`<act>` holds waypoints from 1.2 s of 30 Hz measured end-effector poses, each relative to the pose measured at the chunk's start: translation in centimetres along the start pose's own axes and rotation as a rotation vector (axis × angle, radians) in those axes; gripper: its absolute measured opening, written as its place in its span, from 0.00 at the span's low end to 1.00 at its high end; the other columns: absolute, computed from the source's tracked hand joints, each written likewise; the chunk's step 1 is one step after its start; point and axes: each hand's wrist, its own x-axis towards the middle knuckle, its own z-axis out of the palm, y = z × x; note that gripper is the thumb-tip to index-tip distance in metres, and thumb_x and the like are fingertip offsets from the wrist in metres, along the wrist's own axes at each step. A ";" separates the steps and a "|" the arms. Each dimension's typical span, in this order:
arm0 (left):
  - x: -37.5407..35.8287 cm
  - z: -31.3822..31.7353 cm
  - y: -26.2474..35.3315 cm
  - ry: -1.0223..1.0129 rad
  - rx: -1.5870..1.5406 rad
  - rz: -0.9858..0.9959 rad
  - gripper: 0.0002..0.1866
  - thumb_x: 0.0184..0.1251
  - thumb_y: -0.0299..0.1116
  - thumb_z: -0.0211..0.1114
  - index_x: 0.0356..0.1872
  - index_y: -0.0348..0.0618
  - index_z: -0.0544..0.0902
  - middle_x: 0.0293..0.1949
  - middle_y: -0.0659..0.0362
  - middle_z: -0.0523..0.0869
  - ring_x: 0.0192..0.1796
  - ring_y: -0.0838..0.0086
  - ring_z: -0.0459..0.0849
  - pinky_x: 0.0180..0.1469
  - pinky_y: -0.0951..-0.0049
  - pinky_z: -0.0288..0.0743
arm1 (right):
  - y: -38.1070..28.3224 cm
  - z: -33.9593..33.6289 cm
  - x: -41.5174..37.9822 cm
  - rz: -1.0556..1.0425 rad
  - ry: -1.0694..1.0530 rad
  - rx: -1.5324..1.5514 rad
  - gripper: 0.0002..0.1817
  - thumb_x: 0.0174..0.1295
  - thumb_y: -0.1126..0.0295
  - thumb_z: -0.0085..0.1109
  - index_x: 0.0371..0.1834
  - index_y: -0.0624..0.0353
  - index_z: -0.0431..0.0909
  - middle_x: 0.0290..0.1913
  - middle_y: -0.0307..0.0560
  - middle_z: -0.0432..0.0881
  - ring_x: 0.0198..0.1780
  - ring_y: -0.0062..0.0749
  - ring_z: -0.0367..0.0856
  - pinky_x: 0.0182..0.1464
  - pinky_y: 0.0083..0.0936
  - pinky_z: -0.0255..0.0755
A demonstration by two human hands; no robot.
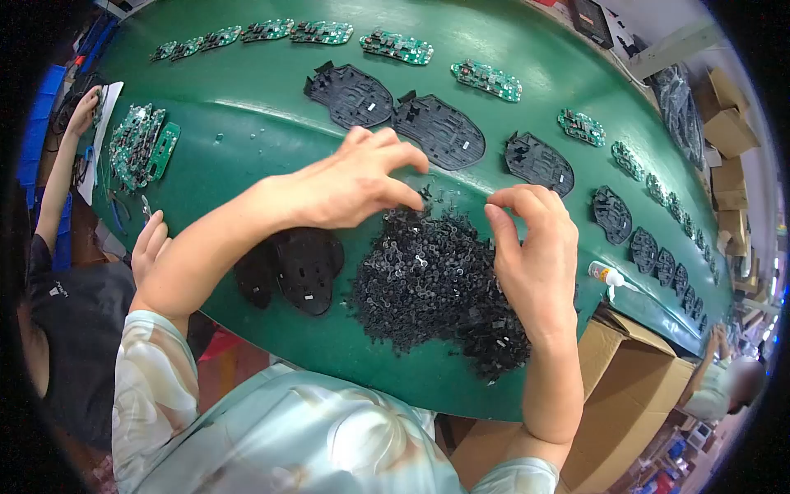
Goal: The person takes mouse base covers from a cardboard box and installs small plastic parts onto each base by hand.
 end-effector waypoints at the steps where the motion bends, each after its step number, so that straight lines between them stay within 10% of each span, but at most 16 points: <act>1: -0.4 -0.4 -0.5 0.012 0.017 -0.002 0.13 0.59 0.28 0.68 0.44 0.55 0.90 0.57 0.59 0.78 0.59 0.63 0.73 0.61 0.60 0.64 | 0.1 -0.1 -0.1 0.005 0.005 0.003 0.04 0.60 0.76 0.65 0.37 0.65 0.83 0.40 0.51 0.85 0.45 0.46 0.83 0.50 0.35 0.74; 11: 0.1 -1.8 -2.1 0.238 -0.381 -0.309 0.09 0.61 0.22 0.67 0.42 0.41 0.87 0.43 0.56 0.85 0.44 0.61 0.84 0.46 0.66 0.78 | 0.0 -0.5 0.3 0.017 0.020 0.024 0.04 0.60 0.76 0.65 0.36 0.65 0.83 0.40 0.50 0.85 0.45 0.43 0.83 0.51 0.33 0.75; 19: 2.4 1.0 -0.1 0.163 -0.073 -0.360 0.05 0.54 0.29 0.73 0.30 0.41 0.86 0.34 0.54 0.83 0.44 0.57 0.83 0.46 0.57 0.77 | -0.1 0.2 0.5 -0.002 0.014 -0.003 0.05 0.59 0.75 0.67 0.36 0.63 0.83 0.41 0.50 0.85 0.47 0.46 0.83 0.51 0.35 0.74; 36: 0.0 -0.8 0.8 0.401 -0.157 -0.194 0.07 0.53 0.22 0.71 0.31 0.38 0.82 0.32 0.52 0.78 0.39 0.54 0.79 0.42 0.58 0.75 | -3.8 4.3 4.5 -0.088 -0.213 0.123 0.08 0.57 0.71 0.69 0.35 0.65 0.84 0.34 0.54 0.82 0.40 0.47 0.81 0.44 0.38 0.73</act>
